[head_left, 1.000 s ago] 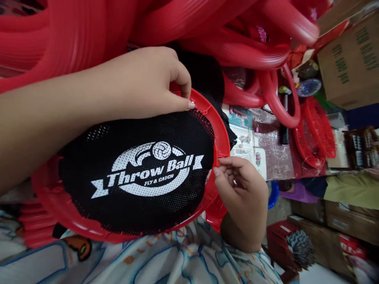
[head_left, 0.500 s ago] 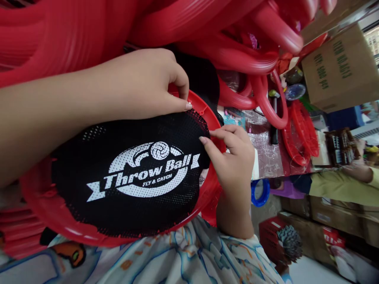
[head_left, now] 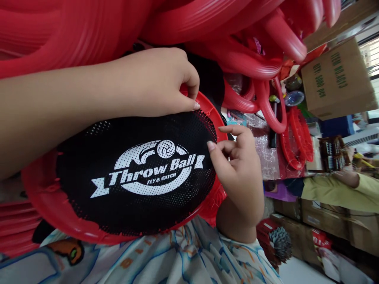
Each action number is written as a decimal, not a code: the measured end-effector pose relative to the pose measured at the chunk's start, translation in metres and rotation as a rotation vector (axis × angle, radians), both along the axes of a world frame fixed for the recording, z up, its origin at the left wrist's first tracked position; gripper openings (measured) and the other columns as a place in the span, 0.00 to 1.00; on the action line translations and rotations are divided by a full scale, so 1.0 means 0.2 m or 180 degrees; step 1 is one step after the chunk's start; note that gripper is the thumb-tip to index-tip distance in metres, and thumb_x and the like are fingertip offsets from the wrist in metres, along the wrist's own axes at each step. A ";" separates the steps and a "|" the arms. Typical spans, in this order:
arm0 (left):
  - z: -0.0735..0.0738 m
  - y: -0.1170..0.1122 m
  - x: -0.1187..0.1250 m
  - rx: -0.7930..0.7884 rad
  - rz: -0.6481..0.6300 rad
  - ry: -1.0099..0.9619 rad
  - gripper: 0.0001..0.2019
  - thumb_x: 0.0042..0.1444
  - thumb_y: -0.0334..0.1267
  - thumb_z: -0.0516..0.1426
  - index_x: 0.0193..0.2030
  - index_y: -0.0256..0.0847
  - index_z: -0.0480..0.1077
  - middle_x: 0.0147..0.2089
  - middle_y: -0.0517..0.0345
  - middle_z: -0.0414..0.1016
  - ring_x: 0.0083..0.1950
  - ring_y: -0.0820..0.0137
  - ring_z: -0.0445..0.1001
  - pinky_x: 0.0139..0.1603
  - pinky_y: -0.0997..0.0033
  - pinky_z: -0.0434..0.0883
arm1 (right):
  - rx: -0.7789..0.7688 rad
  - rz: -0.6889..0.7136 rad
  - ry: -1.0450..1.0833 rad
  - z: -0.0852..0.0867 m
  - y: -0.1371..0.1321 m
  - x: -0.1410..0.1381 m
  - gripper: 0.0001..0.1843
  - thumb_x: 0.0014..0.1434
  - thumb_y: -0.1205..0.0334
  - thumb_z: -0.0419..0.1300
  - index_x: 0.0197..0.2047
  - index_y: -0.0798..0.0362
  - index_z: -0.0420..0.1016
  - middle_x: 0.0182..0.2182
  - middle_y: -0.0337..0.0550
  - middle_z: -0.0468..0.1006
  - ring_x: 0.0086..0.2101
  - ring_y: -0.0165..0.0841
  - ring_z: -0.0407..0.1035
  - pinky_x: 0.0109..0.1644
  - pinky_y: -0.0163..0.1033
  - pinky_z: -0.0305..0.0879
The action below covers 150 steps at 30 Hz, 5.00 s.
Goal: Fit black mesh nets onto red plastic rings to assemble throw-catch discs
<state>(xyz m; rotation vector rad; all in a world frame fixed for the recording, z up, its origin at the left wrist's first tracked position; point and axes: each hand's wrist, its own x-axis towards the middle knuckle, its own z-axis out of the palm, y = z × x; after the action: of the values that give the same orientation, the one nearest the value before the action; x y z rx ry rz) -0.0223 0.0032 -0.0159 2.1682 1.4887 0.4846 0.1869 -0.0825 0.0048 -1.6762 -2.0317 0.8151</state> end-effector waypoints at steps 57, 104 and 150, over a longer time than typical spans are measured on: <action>0.02 -0.02 0.01 0.0048 0.0035 0.0365 0.16 0.55 0.53 0.56 0.39 0.44 0.77 0.40 0.58 0.61 0.44 0.59 0.72 0.50 0.52 0.70 | 0.1364 -0.0078 -0.0118 -0.21 0.04 0.13 0.12 0.59 0.69 0.56 0.42 0.50 0.80 0.30 0.38 0.79 0.32 0.31 0.71 0.37 0.40 0.66; -0.10 -0.13 0.02 0.1173 -0.1130 0.0327 0.25 0.63 0.51 0.41 0.55 0.52 0.74 0.61 0.56 0.63 0.69 0.45 0.57 0.66 0.38 0.52 | 0.0313 -0.0090 0.0451 -0.14 -0.04 0.21 0.18 0.61 0.68 0.56 0.55 0.53 0.68 0.27 0.35 0.72 0.28 0.28 0.66 0.34 0.37 0.63; -0.12 -0.10 0.00 0.1234 -0.1245 0.0569 0.24 0.63 0.53 0.42 0.59 0.57 0.70 0.61 0.58 0.61 0.68 0.42 0.57 0.64 0.36 0.55 | 0.0366 -0.0197 -0.0295 -0.09 -0.21 0.20 0.06 0.57 0.63 0.63 0.29 0.53 0.74 0.20 0.32 0.69 0.22 0.23 0.61 0.28 0.33 0.56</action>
<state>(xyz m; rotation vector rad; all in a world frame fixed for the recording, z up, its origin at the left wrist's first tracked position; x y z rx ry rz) -0.0220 -0.0170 -0.0407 2.7897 1.0721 0.4799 0.2267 -0.1241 -0.0141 -1.7319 -2.0351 0.5985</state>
